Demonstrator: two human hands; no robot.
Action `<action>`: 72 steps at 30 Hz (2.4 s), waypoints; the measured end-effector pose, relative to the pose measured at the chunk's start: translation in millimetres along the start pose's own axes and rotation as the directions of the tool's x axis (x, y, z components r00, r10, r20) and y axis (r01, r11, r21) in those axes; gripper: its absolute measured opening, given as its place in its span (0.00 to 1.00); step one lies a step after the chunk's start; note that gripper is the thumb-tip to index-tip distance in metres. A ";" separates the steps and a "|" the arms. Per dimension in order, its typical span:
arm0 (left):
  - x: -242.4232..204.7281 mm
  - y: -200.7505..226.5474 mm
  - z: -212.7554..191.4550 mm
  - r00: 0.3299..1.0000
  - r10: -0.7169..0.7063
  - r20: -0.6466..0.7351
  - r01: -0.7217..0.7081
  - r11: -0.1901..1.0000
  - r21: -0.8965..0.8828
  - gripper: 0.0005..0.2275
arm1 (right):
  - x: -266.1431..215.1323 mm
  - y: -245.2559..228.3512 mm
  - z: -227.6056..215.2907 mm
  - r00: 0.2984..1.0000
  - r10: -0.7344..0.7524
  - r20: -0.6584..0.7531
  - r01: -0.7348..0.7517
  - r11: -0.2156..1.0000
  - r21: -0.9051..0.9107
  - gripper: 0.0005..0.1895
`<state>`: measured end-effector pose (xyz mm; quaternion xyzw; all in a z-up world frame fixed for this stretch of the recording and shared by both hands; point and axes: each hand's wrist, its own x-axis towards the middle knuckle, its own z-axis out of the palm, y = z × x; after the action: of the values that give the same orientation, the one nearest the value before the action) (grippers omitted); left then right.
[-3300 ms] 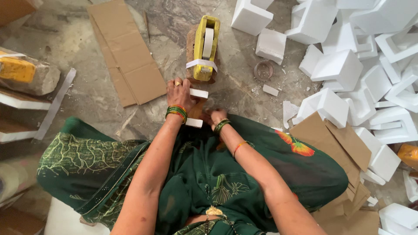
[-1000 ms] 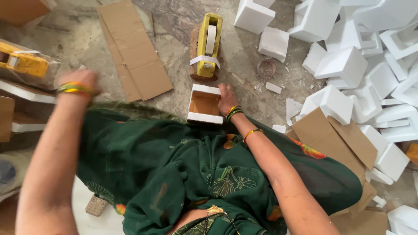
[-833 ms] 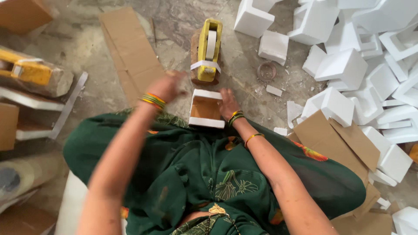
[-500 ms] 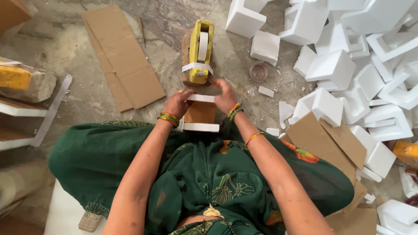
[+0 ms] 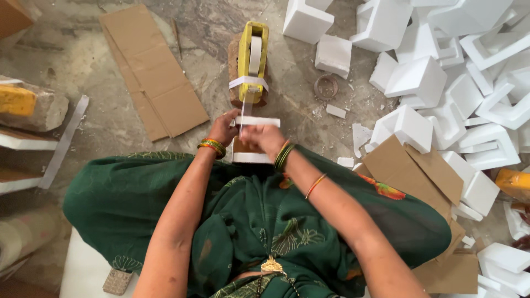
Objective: The person sits on the floor and assembles small cardboard boxes by inserting white foam inserts into the flaps. They use a tape dispenser to secure the foam pieces to the cardboard, repeating the process for multiple units.
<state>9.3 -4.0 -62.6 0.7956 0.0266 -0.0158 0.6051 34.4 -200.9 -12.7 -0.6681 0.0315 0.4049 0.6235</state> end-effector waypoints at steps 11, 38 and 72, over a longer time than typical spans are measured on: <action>0.9 9.7 -5.6 1.000 -0.016 0.000 0.016 0.998 0.069 0.24 | 22.5 36.9 15.4 0.956 -0.148 -0.253 0.064 0.948 -0.313 0.10; -1.0 27.7 -5.5 0.997 0.053 -0.063 -0.042 0.984 0.175 0.19 | -13.9 -8.2 17.9 0.827 -0.411 -0.383 0.023 0.706 -0.708 0.15; -4.9 -9.9 6.5 0.991 0.016 -0.136 0.030 0.944 0.329 0.22 | -17.4 -39.3 -46.3 0.809 -0.562 0.172 0.433 0.372 -0.821 0.26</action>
<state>3.8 -7.7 -73.6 0.8848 0.0679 0.0326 0.4598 67.4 -240.1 24.2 -0.8830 -0.3241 0.1159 0.3190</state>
